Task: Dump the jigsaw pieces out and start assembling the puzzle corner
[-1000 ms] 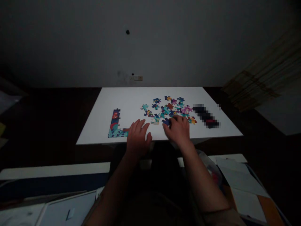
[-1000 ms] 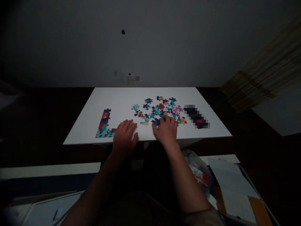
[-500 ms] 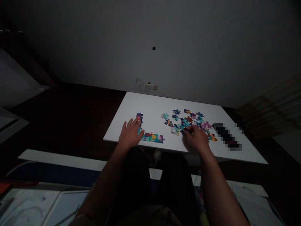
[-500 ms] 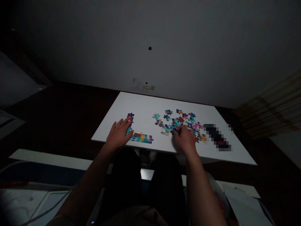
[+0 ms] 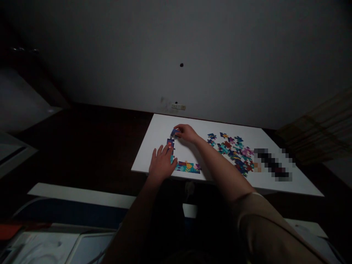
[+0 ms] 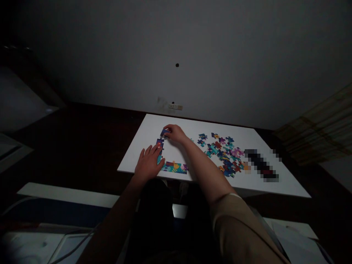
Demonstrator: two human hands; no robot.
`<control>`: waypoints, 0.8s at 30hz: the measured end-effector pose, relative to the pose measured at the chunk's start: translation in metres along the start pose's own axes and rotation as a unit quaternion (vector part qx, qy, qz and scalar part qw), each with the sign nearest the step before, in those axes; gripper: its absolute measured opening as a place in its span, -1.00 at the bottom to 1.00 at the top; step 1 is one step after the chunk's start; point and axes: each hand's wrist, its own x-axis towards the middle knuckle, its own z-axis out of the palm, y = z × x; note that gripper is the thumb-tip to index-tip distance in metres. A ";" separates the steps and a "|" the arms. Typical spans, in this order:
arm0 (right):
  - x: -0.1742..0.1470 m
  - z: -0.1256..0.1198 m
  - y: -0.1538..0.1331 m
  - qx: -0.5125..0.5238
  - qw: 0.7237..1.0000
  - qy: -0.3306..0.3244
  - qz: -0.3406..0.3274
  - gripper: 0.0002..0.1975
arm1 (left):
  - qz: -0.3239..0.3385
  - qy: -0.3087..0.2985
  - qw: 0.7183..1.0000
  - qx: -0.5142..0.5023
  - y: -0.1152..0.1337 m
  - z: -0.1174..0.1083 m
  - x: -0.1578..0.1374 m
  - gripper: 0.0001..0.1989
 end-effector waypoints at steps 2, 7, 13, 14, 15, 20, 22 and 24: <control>0.011 0.009 0.001 -0.001 1.000 -0.021 -0.023 -0.74 | 0.000 -0.002 1.000 0.000 0.000 -0.001 0.000 -0.51; 0.016 0.014 0.003 -0.065 0.997 -0.045 -0.014 -0.75 | -0.007 -0.005 1.000 0.004 0.001 -0.003 0.000 -0.51; 0.015 0.018 0.005 -0.068 0.996 -0.060 -0.006 -0.77 | -0.007 -0.009 1.000 0.003 0.001 -0.003 0.001 -0.52; 0.016 0.020 0.005 -0.076 0.995 -0.061 -0.004 -0.79 | -0.008 -0.007 1.000 0.002 0.001 -0.003 0.001 -0.52; 0.016 0.021 0.006 -0.085 0.995 -0.059 -0.003 -0.81 | -0.007 -0.005 1.000 0.001 0.001 -0.002 0.002 -0.52; 0.008 0.009 0.007 -0.072 0.996 -0.016 -0.055 -0.88 | -0.007 -0.016 1.000 0.006 0.003 -0.003 0.002 -0.51; -0.007 -0.011 0.006 -0.052 0.995 0.062 -0.061 -0.82 | -0.012 -0.033 0.999 0.012 0.003 -0.003 0.003 -0.50; -0.034 -0.039 0.003 -0.028 0.988 0.146 -0.051 -0.75 | -0.012 -0.046 0.999 0.016 0.003 -0.003 0.004 -0.50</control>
